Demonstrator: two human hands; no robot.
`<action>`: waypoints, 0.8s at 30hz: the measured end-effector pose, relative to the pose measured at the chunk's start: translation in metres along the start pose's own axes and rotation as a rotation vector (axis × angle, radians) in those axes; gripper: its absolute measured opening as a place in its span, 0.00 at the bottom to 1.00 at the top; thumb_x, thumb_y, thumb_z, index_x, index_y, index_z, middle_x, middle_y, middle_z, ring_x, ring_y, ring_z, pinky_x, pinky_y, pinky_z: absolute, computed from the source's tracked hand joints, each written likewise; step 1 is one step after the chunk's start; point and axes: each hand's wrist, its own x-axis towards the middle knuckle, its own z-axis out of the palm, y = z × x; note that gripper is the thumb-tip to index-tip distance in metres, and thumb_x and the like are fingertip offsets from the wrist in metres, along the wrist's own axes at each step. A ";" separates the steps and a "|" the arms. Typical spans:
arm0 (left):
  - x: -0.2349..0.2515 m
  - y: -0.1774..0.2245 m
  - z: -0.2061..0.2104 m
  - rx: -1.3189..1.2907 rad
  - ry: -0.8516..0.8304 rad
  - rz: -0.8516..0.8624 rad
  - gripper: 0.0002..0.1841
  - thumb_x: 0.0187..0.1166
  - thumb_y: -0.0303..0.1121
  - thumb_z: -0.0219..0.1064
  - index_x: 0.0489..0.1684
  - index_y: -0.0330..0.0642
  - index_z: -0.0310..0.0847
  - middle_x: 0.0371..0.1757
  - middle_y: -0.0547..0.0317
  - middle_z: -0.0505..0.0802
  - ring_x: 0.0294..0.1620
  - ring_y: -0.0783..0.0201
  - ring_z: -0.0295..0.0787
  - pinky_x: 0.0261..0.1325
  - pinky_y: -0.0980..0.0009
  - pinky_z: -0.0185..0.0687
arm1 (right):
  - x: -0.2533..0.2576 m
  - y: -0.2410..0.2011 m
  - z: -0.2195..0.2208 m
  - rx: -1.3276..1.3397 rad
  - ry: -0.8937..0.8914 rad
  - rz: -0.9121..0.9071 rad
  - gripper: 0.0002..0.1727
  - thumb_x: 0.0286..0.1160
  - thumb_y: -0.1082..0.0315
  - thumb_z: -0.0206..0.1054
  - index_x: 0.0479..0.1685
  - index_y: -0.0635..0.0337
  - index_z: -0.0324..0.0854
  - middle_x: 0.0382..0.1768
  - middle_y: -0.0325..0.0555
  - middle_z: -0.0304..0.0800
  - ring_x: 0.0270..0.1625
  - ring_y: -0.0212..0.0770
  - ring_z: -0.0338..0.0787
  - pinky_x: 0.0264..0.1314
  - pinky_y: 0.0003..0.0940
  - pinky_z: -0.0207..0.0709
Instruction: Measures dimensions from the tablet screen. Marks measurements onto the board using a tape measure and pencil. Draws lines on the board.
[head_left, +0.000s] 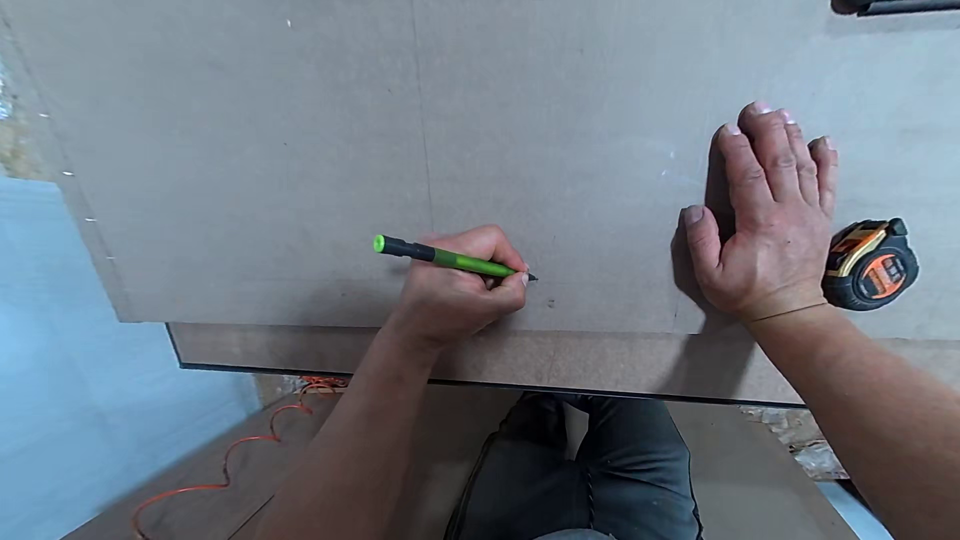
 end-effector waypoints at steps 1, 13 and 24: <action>0.000 0.000 0.000 0.001 0.000 0.004 0.02 0.68 0.31 0.71 0.30 0.45 0.88 0.30 0.65 0.93 0.23 0.79 0.82 0.22 0.81 0.73 | 0.000 0.000 0.000 0.000 0.001 0.000 0.39 0.83 0.39 0.46 0.91 0.46 0.64 0.93 0.46 0.59 0.96 0.48 0.54 0.96 0.62 0.38; 0.000 -0.003 0.005 0.005 0.100 0.011 0.03 0.69 0.30 0.72 0.34 0.41 0.88 0.31 0.64 0.93 0.23 0.79 0.81 0.22 0.82 0.74 | 0.000 0.000 -0.001 -0.001 -0.009 0.002 0.39 0.83 0.39 0.47 0.92 0.46 0.63 0.93 0.45 0.58 0.96 0.48 0.54 0.97 0.61 0.37; -0.007 -0.003 0.002 0.098 0.117 0.027 0.06 0.73 0.34 0.72 0.39 0.41 0.87 0.34 0.65 0.92 0.27 0.79 0.83 0.28 0.82 0.80 | -0.002 -0.007 0.006 -0.028 0.049 0.020 0.40 0.82 0.40 0.47 0.92 0.49 0.63 0.93 0.47 0.58 0.96 0.49 0.53 0.96 0.67 0.38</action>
